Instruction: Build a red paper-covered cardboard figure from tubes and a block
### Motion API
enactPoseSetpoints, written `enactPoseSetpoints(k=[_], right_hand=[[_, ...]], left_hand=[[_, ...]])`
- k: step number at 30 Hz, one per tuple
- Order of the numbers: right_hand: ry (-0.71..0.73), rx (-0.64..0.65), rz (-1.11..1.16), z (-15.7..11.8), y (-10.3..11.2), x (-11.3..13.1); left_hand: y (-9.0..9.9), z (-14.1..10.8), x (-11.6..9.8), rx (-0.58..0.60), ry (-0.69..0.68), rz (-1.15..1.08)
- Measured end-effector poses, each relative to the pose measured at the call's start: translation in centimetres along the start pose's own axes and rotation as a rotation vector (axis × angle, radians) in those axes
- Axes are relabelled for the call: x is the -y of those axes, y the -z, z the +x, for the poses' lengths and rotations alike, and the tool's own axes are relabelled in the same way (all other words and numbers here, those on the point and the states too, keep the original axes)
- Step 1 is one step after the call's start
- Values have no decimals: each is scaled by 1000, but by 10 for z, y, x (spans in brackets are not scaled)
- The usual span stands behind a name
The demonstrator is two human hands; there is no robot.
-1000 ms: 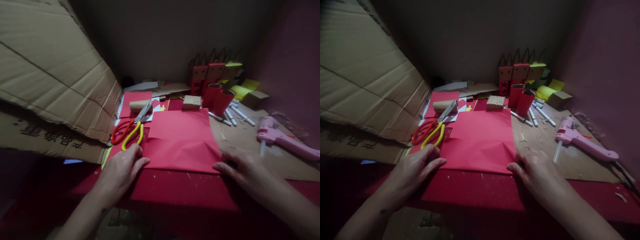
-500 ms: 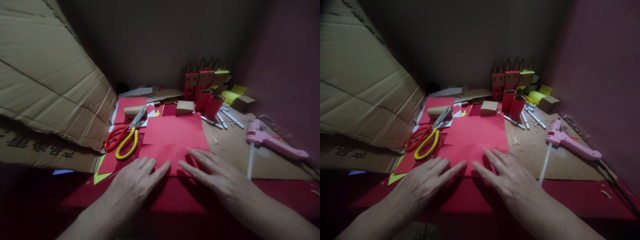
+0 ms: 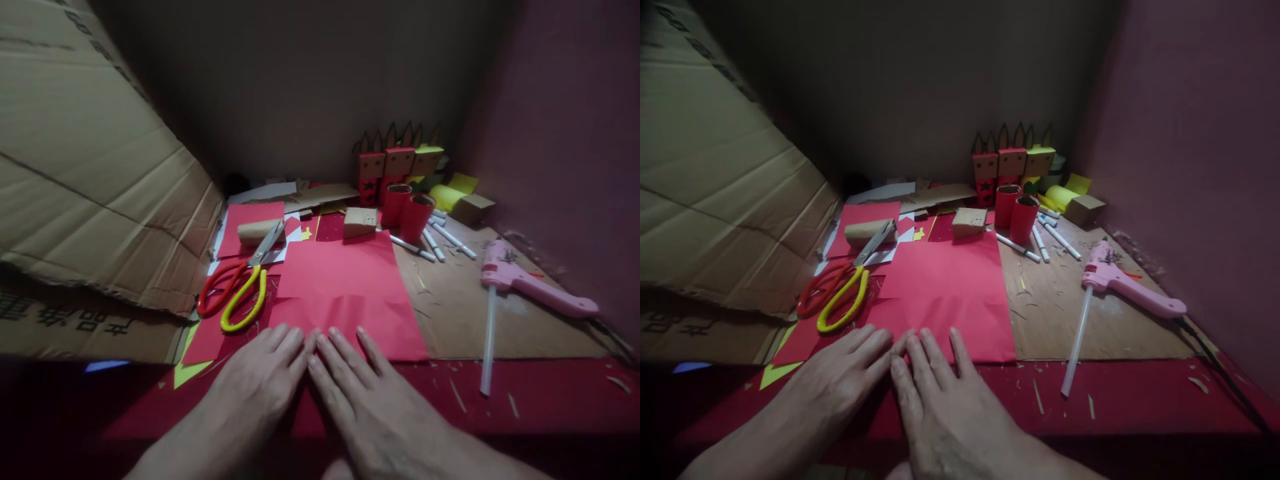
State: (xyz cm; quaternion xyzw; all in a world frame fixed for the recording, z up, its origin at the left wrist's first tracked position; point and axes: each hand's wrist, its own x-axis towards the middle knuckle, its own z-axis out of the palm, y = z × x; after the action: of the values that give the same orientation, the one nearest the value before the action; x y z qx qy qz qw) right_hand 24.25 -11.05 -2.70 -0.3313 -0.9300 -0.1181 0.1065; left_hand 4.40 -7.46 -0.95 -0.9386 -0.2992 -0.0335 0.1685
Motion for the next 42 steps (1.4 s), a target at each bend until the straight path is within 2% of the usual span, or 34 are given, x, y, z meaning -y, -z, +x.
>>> enactPoseSetpoints(k=[6,12,18,21,23,27,31,35,42], right_hand=[[-56,-32,-70,-10,-11,5],[-118,-98,-180,-33,-1,-9],[-151,-66,-318,-63,5,-18],[-163,-91,-329,-71,4,-19],[-156,-108,-319,-72,4,-19],[-136,-136,-296,-72,2,-20],[-94,-144,-283,-76,-4,-25],[-84,-172,-257,-80,-9,-28],[-102,-180,-263,-80,-7,-27]], left_hand=[[-5,-3,1,-60,31,28],[-7,-5,3,-110,39,63],[-1,-9,1,-107,64,63],[-2,-10,-14,-124,165,94],[-5,-6,-31,-204,177,84],[-15,14,-71,-339,17,-17],[-24,28,-94,-390,12,56],[-20,16,-89,-341,63,93],[-10,-33,-57,-200,188,110]])
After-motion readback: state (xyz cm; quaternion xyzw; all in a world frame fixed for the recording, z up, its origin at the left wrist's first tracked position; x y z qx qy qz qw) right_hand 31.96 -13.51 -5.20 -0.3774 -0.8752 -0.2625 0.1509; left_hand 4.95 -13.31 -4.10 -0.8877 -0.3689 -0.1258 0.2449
